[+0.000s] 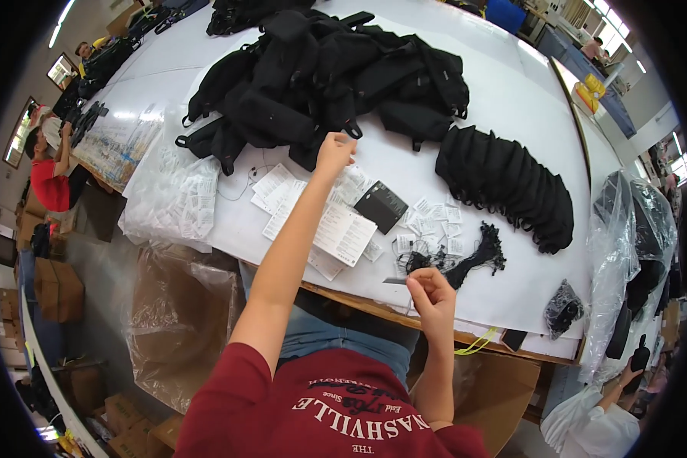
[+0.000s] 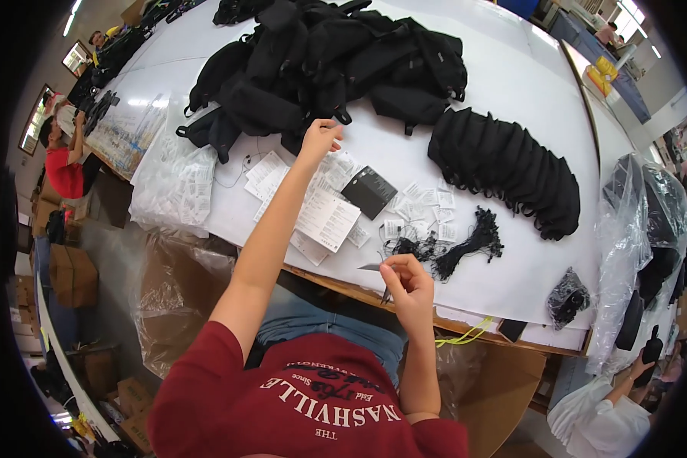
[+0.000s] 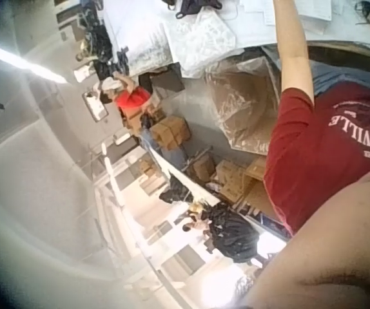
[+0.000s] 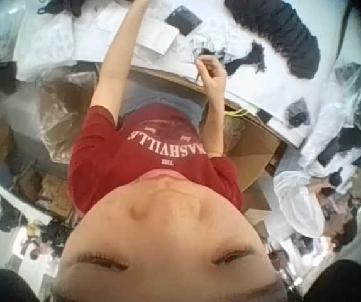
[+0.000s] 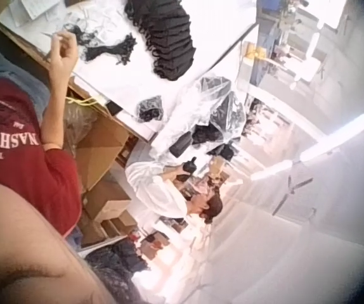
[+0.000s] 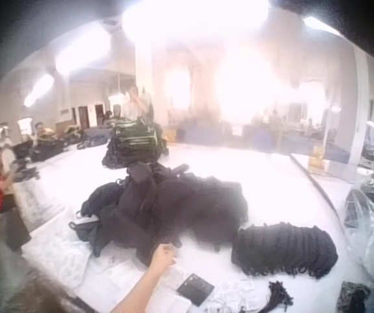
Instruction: The recorder is shown packaging black bags or cases into plastic wrap along with product labels and silica gel packets.
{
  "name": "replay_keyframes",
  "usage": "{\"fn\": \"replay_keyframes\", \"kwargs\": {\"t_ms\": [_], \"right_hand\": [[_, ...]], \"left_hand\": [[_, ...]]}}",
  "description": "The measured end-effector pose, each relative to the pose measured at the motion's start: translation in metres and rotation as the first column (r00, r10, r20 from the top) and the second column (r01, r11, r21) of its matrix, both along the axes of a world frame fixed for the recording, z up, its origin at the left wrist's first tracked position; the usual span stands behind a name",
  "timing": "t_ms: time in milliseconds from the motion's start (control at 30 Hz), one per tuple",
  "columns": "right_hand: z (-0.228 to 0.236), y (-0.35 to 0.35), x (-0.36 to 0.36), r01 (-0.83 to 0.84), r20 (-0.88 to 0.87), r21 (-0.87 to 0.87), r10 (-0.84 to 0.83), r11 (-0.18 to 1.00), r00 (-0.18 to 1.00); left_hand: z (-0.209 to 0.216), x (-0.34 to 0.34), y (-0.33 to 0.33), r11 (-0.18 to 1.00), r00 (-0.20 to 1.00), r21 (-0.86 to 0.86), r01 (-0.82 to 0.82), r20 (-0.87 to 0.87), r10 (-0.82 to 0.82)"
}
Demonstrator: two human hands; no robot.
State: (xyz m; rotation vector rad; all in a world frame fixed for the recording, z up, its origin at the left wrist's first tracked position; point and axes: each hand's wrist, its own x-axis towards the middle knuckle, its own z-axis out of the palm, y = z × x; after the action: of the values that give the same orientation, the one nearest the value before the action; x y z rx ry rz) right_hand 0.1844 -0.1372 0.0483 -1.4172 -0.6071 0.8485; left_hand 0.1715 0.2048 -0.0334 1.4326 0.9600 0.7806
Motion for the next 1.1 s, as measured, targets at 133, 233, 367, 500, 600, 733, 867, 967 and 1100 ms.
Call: {"fn": "replay_keyframes", "kwargs": {"t_ms": [133,233,367,500,600,733,867,967,1100], "right_hand": [[-0.005,-0.016,-0.001,0.039,-0.042,-0.008,-0.039,0.999,0.998],[-0.005,-0.020,-0.003,0.074,-0.076,-0.028,-0.076,0.997,0.994],[-0.013,-0.025,0.006,0.143,-0.048,-0.018,-0.144,0.990,0.988],[-0.018,-0.007,0.015,0.278,0.034,0.042,-0.279,0.960,0.960],[-0.020,0.005,0.021,0.361,0.119,0.028,-0.362,0.932,0.925],[-0.021,0.012,0.019,0.349,0.155,0.006,-0.346,0.937,0.925],[-0.021,0.008,0.008,0.269,0.308,-0.050,-0.241,0.962,0.920],[-0.019,0.002,0.002,0.219,0.410,-0.077,-0.169,0.973,0.896],[-0.022,-0.001,-0.005,0.180,0.442,-0.066,-0.133,0.981,0.887]], "left_hand": [[-0.014,0.024,0.013,0.998,0.995,-0.054,0.035,-0.090,-0.040],[-0.015,0.032,-0.006,0.973,0.998,0.232,-0.017,-0.050,0.029],[0.026,0.027,-0.074,0.767,0.993,0.633,0.100,-0.112,-0.036],[0.063,-0.007,-0.134,0.869,0.941,0.363,0.337,-0.112,-0.318],[0.071,-0.031,-0.167,0.902,0.914,0.152,0.404,-0.027,-0.405],[0.066,-0.055,-0.194,0.888,0.888,0.019,0.459,0.014,-0.460],[0.064,-0.072,-0.208,0.883,0.890,-0.118,0.454,0.103,-0.444],[0.064,-0.081,-0.210,0.890,0.900,-0.143,0.433,0.111,-0.420],[0.070,-0.089,-0.211,0.882,0.886,-0.107,0.458,-0.030,-0.463]]}}
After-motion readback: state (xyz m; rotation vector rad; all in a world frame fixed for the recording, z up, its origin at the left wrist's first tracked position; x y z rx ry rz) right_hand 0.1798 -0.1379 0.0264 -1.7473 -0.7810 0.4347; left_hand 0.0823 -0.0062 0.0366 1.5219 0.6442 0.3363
